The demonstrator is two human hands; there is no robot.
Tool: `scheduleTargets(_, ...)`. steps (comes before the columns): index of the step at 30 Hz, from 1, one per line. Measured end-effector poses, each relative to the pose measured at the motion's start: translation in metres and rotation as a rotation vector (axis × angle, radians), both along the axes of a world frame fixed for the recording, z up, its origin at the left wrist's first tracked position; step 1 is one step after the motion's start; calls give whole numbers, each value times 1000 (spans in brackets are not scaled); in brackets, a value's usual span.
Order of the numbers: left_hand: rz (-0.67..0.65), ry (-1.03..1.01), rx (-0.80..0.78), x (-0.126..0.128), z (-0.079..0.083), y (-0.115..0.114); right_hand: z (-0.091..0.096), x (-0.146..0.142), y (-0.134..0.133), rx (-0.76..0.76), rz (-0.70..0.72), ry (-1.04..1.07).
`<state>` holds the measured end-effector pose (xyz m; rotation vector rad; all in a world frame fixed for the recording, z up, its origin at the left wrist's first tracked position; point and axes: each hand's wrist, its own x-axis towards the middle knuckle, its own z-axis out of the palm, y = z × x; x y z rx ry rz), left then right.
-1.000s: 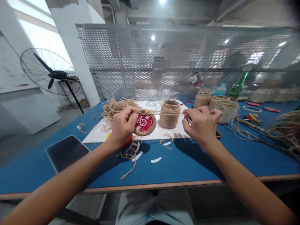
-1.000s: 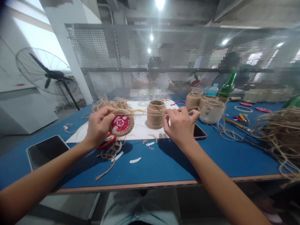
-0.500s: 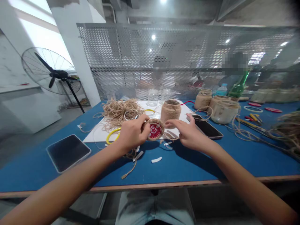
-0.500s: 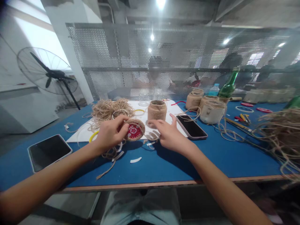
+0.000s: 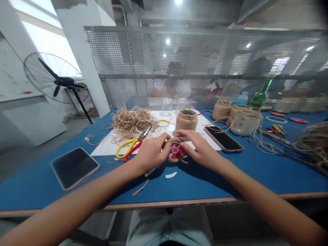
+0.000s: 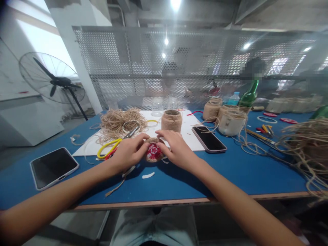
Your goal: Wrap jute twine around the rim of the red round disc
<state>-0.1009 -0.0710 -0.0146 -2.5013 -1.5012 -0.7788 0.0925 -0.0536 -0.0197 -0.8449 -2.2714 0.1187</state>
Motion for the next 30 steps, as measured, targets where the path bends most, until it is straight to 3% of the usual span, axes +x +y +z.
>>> scheduleTargets(5, -57, 6, -44, 6, -7, -2, -3, -5, 0, 48, -7, -137)
scheduleTargets(12, -63, -13, -98, 7, -6, -3, -6, -4, 3, 126, -48, -173)
scheduleTargets(18, -34, 49, -101, 7, -8, -2, -5, -7, 2, 98, -11, -168)
scheduleTargets(24, 4, 89, -42, 6, -8, 0, -2, -3, -1, -27, -16, 7)
scheduleTargets(30, 56, 90, -16, 4, -6, -1, 0, 0, -1, 30, -52, -7)
